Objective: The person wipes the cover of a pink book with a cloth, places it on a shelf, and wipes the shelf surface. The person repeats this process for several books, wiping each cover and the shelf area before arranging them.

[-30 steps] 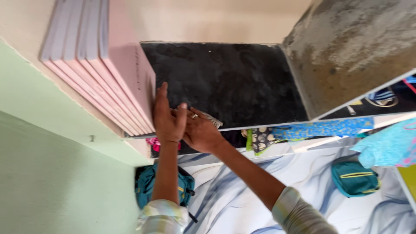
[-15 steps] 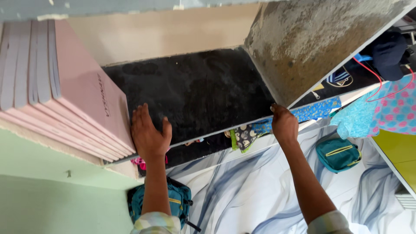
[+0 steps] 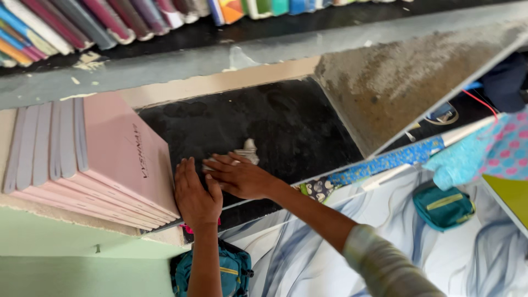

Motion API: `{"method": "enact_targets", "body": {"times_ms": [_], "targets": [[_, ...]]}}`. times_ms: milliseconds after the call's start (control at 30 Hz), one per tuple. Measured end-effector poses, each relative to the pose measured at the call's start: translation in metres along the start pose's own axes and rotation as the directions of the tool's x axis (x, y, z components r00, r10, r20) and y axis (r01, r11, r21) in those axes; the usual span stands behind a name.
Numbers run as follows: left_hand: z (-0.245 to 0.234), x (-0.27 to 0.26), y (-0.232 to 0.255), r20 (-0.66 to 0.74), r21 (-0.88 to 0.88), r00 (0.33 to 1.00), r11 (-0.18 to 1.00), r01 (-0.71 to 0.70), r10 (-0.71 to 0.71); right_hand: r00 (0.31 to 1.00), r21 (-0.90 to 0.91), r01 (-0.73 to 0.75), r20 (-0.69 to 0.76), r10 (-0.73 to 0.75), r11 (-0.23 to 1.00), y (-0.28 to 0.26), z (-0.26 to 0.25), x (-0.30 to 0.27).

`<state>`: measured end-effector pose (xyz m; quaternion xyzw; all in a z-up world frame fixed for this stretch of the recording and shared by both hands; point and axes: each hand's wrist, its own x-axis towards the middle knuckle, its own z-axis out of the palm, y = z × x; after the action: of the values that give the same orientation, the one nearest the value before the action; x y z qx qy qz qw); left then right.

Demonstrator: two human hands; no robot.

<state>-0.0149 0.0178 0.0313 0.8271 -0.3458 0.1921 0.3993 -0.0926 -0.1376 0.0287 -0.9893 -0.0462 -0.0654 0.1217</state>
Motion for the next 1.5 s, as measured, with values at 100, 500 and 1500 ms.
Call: {"method": "enact_targets", "body": {"times_ms": [100, 500, 1500], "targets": [[0.0, 0.0, -0.002, -0.026, -0.027, 1.0, 1.0, 0.005, -0.006, 0.996, -0.087, 0.03, -0.083, -0.037, 0.996, 0.021, 0.024, 0.062], [0.006, -0.005, 0.001, -0.02, 0.054, 0.997, 0.996, 0.071, -0.07, 0.7, -0.157, -0.708, -0.027, 0.714, 0.689, 0.317, -0.043, 0.009], [0.011, 0.002, -0.007, -0.002, 0.147, 0.999, 0.989, 0.033, -0.033, 0.322, 0.186, -0.884, -0.423, 0.847, 0.429, 0.039, -0.082, -0.267]]}}
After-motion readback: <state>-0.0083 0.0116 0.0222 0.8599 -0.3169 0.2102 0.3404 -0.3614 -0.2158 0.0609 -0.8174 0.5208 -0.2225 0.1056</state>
